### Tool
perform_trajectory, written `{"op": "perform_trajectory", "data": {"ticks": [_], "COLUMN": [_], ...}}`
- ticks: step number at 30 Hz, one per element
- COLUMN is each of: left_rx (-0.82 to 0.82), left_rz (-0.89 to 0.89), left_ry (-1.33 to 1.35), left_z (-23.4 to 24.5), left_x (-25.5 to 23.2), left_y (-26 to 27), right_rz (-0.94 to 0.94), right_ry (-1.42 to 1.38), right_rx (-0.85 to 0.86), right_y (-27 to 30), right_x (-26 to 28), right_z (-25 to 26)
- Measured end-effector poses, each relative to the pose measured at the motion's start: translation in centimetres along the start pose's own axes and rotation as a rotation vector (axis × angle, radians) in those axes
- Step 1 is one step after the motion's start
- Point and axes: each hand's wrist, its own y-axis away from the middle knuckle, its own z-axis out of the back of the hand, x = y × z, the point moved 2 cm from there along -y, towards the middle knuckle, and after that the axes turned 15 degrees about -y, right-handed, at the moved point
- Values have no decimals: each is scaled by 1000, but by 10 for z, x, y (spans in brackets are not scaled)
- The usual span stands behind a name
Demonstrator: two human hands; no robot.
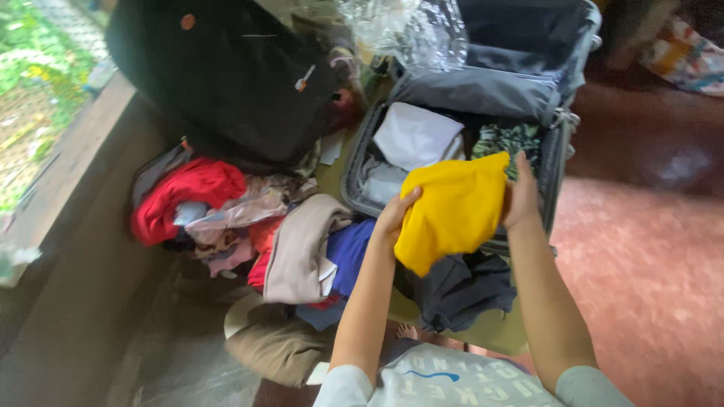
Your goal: The person packs a suitcase by folding and arranging various clothing items, including underwear, shirts, and trousers, into the main compartment.
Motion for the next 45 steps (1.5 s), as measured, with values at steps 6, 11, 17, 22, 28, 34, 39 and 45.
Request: {"op": "perform_trajectory", "data": {"ticks": [6, 11, 17, 22, 28, 34, 39, 45], "left_rx": [-351, -470, -871, -1455, -853, -390, -721, -516], "left_rz": [-265, -455, -194, -627, -152, 492, 251, 395], "left_ry": [178, 370, 310, -1021, -1980, -1927, -1911, -1990], "left_z": [-24, 12, 61, 45, 75, 107, 129, 161], "left_x": [7, 17, 73, 18, -32, 4, 29, 24], "left_y": [-81, -115, -85, -36, -82, -106, -113, -132], "right_rz": [208, 216, 44, 528, -111, 28, -33, -381], "right_ry": [370, 772, 1122, 1766, 1857, 2252, 2156, 2162], "right_rx": [-115, -17, -8, 193, 532, 82, 82, -43], "right_y": [4, -4, -103, -146, -168, -144, -134, -146], "right_x": [57, 33, -55, -110, -156, -144, -170, -183], "right_z": [16, -8, 75, 113, 102, 38, 11, 6]}}
